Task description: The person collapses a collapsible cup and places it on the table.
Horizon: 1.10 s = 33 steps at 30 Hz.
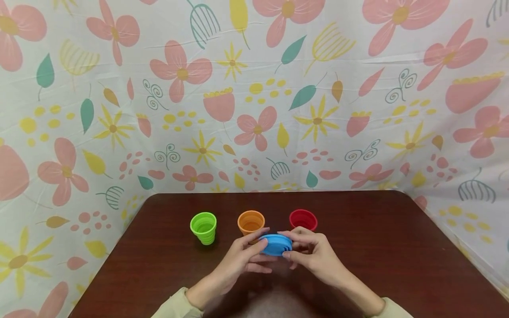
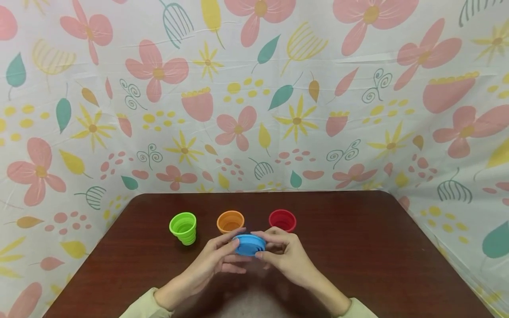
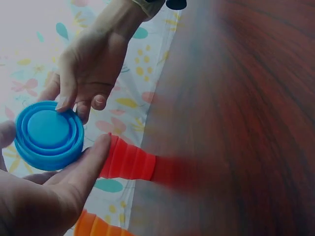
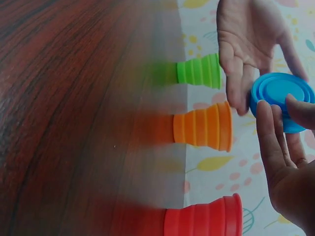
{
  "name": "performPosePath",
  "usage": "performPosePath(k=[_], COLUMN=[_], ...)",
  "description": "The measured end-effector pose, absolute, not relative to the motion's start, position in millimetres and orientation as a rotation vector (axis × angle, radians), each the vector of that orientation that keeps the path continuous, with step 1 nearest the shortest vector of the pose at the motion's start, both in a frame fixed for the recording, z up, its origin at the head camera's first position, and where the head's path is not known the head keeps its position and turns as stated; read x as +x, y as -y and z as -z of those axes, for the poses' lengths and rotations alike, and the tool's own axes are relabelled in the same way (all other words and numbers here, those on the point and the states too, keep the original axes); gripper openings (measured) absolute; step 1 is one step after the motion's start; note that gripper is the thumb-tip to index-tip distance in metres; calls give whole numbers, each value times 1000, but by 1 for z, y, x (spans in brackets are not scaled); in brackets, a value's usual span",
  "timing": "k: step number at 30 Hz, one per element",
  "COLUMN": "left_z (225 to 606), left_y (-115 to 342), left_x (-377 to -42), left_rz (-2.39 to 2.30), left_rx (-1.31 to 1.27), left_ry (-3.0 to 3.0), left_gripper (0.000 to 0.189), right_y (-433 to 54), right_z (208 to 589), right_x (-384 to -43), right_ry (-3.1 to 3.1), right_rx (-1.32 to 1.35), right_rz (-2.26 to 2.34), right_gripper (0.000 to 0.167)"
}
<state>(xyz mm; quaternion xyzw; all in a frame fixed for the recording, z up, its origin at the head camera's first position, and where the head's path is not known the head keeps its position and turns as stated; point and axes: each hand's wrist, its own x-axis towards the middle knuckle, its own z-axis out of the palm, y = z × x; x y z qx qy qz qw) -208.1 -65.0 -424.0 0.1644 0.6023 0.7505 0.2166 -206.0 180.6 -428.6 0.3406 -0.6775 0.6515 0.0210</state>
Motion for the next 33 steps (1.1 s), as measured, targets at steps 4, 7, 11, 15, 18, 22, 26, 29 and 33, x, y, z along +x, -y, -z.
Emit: performPosePath(k=[4,7,11,15,18,22,26,29,33], left_z=[427,430,434,435,436,438,440,441,441], left_y=[65,67,69,69,67,65,63,62,60], left_x=[-209,-211,-214,-215,-214,-213,-212,-213,-213], left_rz=[-2109,-2105,-2099,-2118,-2133,-2157,-2165,-2163,-2155], left_rx=[507,583,703,755,785,793,789,794,797], left_ry=[-1668,-1683,-1678,-1658,-1650,-1649,-1655,-1652,-1642], left_gripper=[61,69,79,84,87,88,87,85,84], right_y=[-182,-183,-184,-184,-184,-183,-183,-183,-182], right_z=[431,433,434,433,433,433,434,434,433], right_x=[-206,-206,-208,-209,-208,-207,-207,-207,-207], right_ry=[2129,2177,2214,2267,2302,2299,2275,2276,2291], right_rx=[1016,948,925,929,912,912,947,953,948], right_rz=[-1975,-1966,-2002,-1986,-1955,-1926,-1910,-1912,-1915], right_gripper=[40,46,63,73,74,77,79,81,84])
